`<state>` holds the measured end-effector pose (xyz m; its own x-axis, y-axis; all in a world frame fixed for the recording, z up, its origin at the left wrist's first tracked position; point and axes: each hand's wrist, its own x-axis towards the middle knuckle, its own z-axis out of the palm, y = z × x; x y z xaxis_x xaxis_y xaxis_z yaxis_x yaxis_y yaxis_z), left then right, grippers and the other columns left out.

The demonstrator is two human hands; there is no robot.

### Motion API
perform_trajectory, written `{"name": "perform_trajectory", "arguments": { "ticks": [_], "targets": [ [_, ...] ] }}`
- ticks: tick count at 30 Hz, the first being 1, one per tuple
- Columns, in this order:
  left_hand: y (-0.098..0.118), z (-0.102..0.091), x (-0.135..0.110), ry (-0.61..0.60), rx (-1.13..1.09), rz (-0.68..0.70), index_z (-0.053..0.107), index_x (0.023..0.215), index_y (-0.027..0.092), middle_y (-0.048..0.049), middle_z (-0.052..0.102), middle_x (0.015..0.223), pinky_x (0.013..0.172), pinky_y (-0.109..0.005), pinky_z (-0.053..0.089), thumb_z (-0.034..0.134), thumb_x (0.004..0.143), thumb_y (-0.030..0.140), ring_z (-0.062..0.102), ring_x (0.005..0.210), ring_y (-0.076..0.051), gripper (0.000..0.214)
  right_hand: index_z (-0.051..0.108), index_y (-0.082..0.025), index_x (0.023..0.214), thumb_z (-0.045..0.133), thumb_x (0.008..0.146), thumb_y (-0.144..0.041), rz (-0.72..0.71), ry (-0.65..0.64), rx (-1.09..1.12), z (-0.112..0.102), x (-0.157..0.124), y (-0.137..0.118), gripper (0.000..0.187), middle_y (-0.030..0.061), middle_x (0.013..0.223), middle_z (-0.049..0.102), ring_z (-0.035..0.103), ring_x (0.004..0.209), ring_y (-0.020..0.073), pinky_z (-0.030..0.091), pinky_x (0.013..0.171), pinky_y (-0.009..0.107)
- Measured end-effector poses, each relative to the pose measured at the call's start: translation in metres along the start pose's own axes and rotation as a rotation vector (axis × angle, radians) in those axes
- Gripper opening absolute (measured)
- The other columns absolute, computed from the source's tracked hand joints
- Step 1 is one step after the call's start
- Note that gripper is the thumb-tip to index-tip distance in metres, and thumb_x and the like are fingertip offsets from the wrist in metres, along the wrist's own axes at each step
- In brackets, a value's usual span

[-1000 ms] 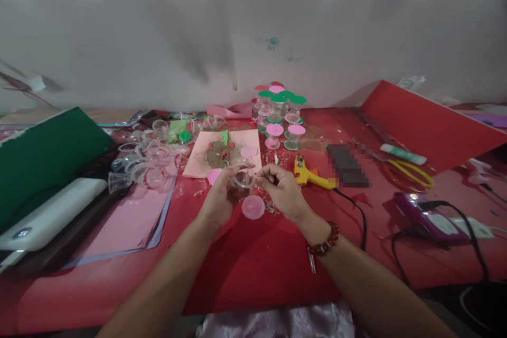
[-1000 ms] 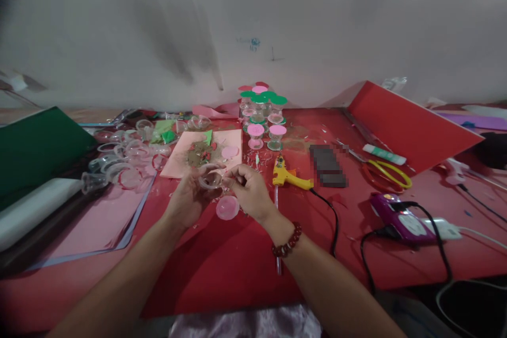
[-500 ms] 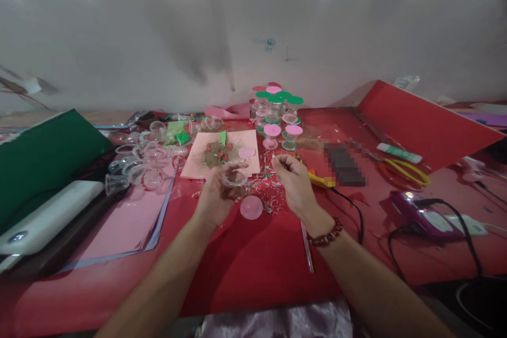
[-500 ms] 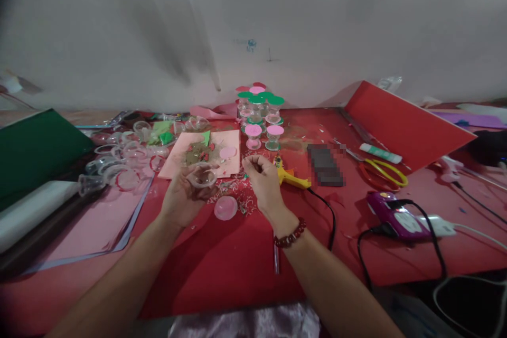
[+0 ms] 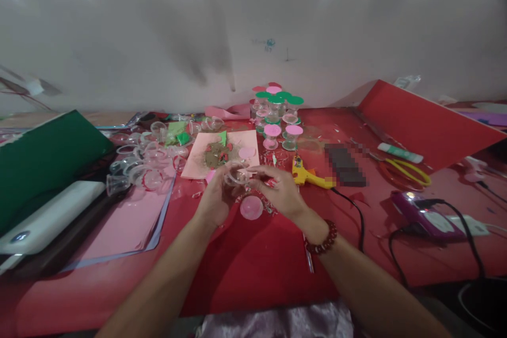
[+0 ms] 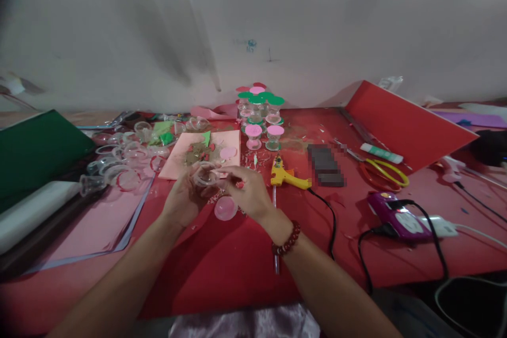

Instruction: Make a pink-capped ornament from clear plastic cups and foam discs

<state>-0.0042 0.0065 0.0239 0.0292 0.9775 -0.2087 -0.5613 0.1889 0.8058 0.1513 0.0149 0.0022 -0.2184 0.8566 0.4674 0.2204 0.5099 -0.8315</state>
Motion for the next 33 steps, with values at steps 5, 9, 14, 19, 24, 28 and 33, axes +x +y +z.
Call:
{"name": "perform_trajectory", "arguments": {
  "ticks": [5, 9, 14, 19, 24, 28, 33],
  "targets": [
    [-0.0007, 0.0015, -0.0006, -0.038, 0.019, -0.045, 0.071, 0.082, 0.014, 0.0010, 0.064, 0.063, 0.046, -0.017, 0.039, 0.071, 0.067, 0.037, 0.052, 0.051, -0.007, 0.027, 0.076, -0.024, 0.095, 0.068, 0.086, -0.028, -0.077, -0.059, 0.014, 0.0061, -0.0024, 0.0005, 0.013, 0.0054, 0.092, 0.076, 0.068, 0.083, 0.0179, 0.052, 0.076, 0.031],
    [-0.0016, 0.0013, -0.0016, -0.044, 0.045, -0.053, 0.072, 0.081, 0.016, 0.0014, 0.064, 0.064, 0.047, -0.017, 0.040, 0.072, 0.067, 0.037, 0.054, 0.052, -0.008, 0.025, 0.077, -0.023, 0.092, 0.069, 0.085, -0.028, -0.113, -0.064, 0.030, 0.0045, -0.0025, -0.0009, 0.012, 0.0053, 0.086, 0.076, 0.067, 0.077, 0.0164, 0.052, 0.072, 0.029],
    [-0.0010, 0.0006, -0.0034, -0.038, 0.073, -0.046, 0.072, 0.081, 0.017, 0.0015, 0.064, 0.066, 0.050, -0.018, 0.042, 0.073, 0.065, 0.039, 0.054, 0.054, -0.008, 0.027, 0.078, -0.022, 0.092, 0.068, 0.085, -0.026, -0.053, -0.060, 0.092, 0.0050, -0.0031, -0.0023, 0.013, 0.0058, 0.085, 0.075, 0.068, 0.079, 0.0171, 0.052, 0.071, 0.029],
    [-0.0003, 0.0008, -0.0044, -0.040, 0.099, -0.039, 0.072, 0.079, 0.018, 0.0013, 0.061, 0.063, 0.049, -0.018, 0.041, 0.071, 0.066, 0.038, 0.052, 0.054, -0.009, 0.024, 0.078, -0.024, 0.087, 0.071, 0.081, -0.026, 0.044, -0.085, 0.219, 0.0036, -0.0021, -0.0004, 0.009, 0.0040, 0.084, 0.074, 0.068, 0.077, 0.0159, 0.053, 0.071, 0.029],
    [-0.0009, 0.0003, -0.0049, -0.065, 0.118, -0.030, 0.071, 0.077, 0.019, 0.0013, 0.059, 0.063, 0.048, -0.019, 0.039, 0.070, 0.069, 0.038, 0.049, 0.053, -0.009, 0.021, 0.075, -0.022, 0.080, 0.073, 0.078, -0.028, 0.108, -0.054, 0.230, 0.0013, -0.0005, -0.0021, 0.007, 0.0037, 0.082, 0.072, 0.065, 0.078, 0.0161, 0.052, 0.072, 0.031],
    [-0.0019, -0.0001, -0.0050, -0.065, 0.136, -0.030, 0.071, 0.078, 0.018, -0.0001, 0.060, 0.066, 0.048, -0.021, 0.038, 0.068, 0.070, 0.037, 0.051, 0.056, -0.010, 0.021, 0.071, -0.020, 0.075, 0.071, 0.079, -0.027, 0.085, -0.050, 0.168, 0.0011, -0.0003, -0.0049, 0.008, 0.0029, 0.079, 0.068, 0.062, 0.076, 0.0157, 0.049, 0.072, 0.030],
    [-0.0012, 0.0011, -0.0050, -0.063, 0.160, -0.037, 0.071, 0.080, 0.017, -0.0005, 0.060, 0.066, 0.050, -0.021, 0.039, 0.068, 0.068, 0.037, 0.052, 0.058, -0.011, 0.024, 0.065, -0.020, 0.073, 0.067, 0.082, -0.026, 0.086, -0.044, 0.161, 0.0032, -0.0011, -0.0053, 0.011, 0.0014, 0.074, 0.063, 0.058, 0.073, 0.0148, 0.047, 0.070, 0.029]
  ]
}}
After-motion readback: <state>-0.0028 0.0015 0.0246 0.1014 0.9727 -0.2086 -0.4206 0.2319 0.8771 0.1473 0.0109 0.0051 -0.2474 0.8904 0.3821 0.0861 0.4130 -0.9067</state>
